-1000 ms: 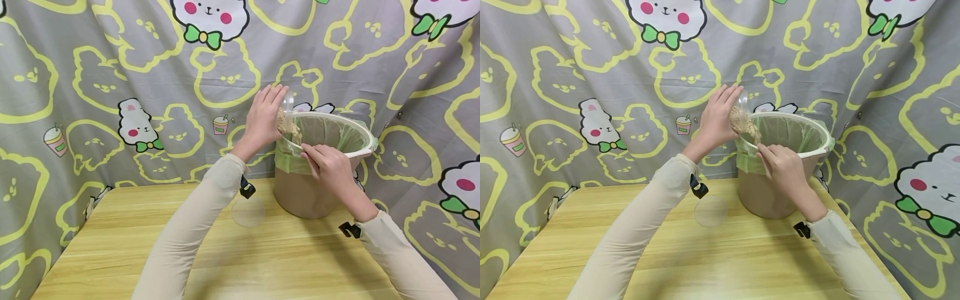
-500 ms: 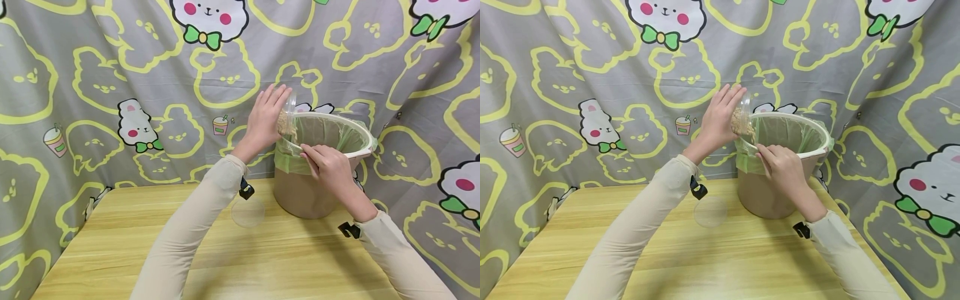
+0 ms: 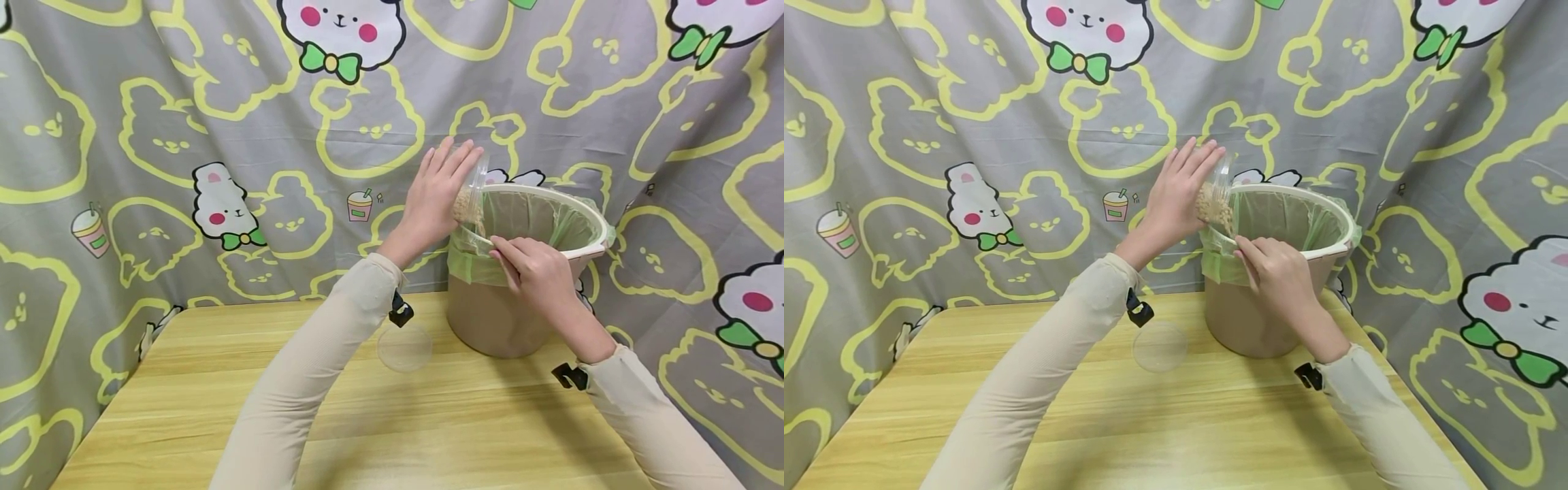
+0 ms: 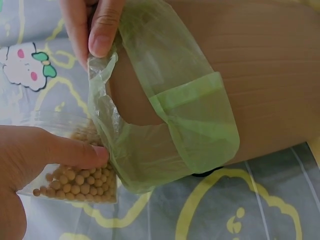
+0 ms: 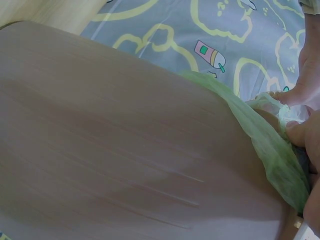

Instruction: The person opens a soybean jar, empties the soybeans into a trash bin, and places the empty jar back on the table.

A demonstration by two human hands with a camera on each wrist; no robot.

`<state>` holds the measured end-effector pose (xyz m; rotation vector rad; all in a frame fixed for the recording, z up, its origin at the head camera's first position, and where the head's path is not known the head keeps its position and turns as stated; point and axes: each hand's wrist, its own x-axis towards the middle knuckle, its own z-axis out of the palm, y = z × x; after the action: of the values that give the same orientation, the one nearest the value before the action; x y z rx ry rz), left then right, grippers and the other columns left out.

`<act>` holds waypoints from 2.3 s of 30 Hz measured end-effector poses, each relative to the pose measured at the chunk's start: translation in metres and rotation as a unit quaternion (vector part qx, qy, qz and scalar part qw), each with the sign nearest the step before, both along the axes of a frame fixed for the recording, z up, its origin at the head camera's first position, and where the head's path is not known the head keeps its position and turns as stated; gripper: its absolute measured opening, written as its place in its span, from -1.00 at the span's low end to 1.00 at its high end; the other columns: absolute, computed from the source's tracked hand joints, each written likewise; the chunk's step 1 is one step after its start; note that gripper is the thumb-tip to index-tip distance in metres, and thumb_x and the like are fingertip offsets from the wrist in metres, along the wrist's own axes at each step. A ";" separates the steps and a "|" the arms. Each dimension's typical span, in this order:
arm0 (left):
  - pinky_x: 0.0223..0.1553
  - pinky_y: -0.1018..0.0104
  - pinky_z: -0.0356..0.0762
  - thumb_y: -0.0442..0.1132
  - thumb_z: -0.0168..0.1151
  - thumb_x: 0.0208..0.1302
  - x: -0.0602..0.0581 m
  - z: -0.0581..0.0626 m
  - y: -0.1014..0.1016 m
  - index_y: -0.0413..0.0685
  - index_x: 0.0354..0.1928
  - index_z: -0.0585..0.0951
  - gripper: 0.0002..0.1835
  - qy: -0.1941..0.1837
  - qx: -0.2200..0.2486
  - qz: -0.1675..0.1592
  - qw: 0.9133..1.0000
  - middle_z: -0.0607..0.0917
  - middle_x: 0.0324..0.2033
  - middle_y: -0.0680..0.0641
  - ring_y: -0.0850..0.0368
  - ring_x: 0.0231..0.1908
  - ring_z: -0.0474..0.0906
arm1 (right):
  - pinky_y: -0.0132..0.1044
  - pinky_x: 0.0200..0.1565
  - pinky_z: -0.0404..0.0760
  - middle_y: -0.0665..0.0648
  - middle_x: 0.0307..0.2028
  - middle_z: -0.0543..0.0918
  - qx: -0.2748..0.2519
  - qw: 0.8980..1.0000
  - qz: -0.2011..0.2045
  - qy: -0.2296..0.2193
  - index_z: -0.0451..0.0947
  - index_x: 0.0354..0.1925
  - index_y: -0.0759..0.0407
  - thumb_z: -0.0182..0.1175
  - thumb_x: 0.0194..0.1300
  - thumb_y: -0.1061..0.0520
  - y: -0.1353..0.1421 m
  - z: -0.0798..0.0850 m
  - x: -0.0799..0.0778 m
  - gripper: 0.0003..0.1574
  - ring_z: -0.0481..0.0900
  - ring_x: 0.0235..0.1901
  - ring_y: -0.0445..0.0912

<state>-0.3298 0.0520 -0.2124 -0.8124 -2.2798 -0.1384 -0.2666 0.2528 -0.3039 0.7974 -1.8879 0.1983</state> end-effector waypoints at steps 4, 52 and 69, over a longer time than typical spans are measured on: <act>0.64 0.12 -0.32 -0.46 0.40 0.00 -0.001 -0.001 0.000 0.12 0.59 0.18 0.06 0.015 -0.007 -0.004 1.000 0.19 0.59 0.04 -0.03 0.62 -0.07 | 0.01 -0.41 0.66 0.24 -0.43 0.73 0.001 1.000 0.000 -0.001 0.74 -0.04 0.30 0.31 0.33 0.21 0.000 0.000 0.000 -0.73 0.68 -0.47 0.15; 0.63 0.04 -0.18 -0.66 -0.09 0.30 0.008 -0.006 0.008 0.20 0.59 0.19 -0.11 0.133 -0.120 -0.019 0.984 0.19 0.59 0.08 0.01 0.61 -0.02 | 0.01 -0.40 0.66 0.25 -0.42 0.73 0.000 1.000 -0.004 0.000 0.74 -0.07 0.32 0.32 0.31 0.24 -0.002 0.001 0.001 -0.75 0.69 -0.46 0.16; 0.63 0.04 -0.10 -0.67 -0.31 0.42 0.012 -0.007 0.011 0.22 0.60 0.17 -0.16 0.191 -0.168 -0.017 0.967 0.21 0.58 0.10 0.04 0.60 0.03 | -0.01 -0.42 0.66 0.24 -0.44 0.71 0.006 1.000 0.000 0.004 0.74 -0.09 0.33 0.34 0.28 0.25 -0.003 0.000 0.002 -0.76 0.67 -0.48 0.14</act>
<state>-0.3180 0.0628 -0.2196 -0.9558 -1.9452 0.3712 -0.2649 0.2499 -0.3044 0.8059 -1.8842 0.1832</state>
